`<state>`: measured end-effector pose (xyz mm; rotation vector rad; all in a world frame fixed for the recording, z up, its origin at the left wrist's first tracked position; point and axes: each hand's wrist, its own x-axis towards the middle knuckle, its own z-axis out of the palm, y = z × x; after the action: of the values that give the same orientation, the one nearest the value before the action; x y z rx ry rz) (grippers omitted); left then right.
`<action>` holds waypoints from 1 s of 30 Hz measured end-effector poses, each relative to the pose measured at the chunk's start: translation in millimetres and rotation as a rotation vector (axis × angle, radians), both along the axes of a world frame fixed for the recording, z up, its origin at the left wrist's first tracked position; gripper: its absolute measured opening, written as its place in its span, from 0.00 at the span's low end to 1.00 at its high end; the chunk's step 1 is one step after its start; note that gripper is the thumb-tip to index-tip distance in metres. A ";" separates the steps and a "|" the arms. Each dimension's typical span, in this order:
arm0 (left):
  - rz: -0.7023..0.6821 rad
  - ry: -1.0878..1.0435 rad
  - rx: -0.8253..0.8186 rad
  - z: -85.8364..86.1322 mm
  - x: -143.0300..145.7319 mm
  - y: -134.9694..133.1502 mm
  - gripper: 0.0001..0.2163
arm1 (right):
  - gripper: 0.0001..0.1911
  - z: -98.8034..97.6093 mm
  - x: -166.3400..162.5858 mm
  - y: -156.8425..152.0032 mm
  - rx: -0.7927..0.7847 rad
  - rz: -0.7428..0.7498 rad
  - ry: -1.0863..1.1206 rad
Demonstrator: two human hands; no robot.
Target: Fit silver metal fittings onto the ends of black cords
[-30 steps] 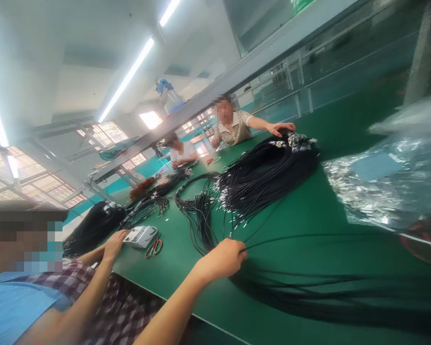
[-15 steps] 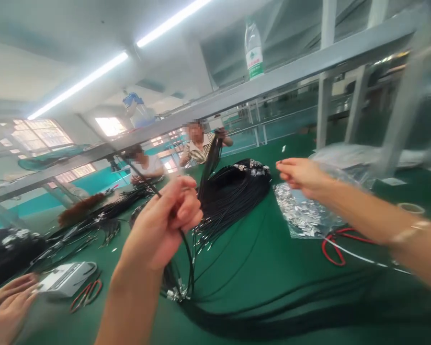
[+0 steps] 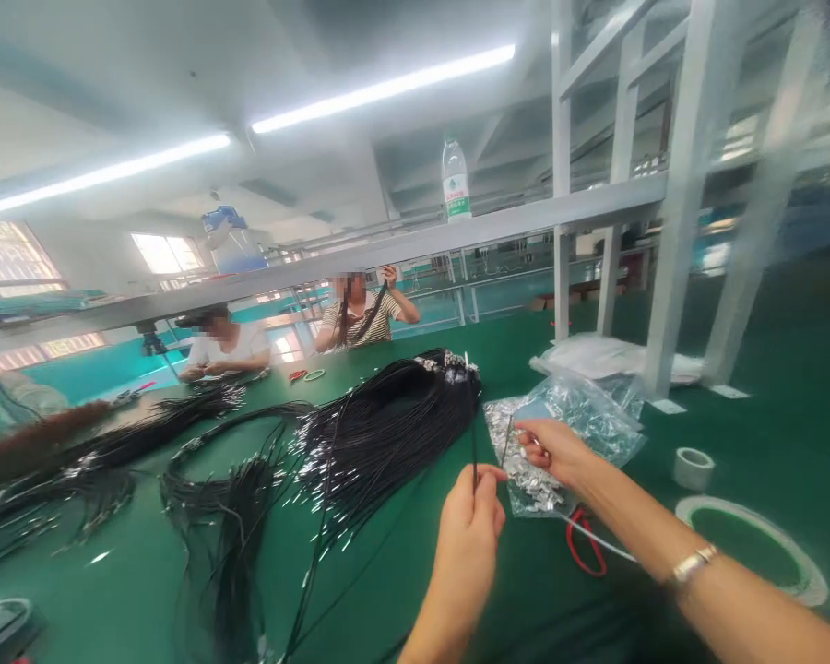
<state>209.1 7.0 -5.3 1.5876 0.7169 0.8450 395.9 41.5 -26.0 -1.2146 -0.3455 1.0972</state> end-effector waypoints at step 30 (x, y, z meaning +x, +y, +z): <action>0.227 0.578 0.648 -75.6 -0.2 24.1 0.14 | 0.25 -49.9 14.1 -79.4 0.233 0.020 0.254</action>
<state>208.9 31.1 -80.9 2.4179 1.1190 0.8298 410.0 -37.9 -75.9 -0.8573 -0.2816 1.1782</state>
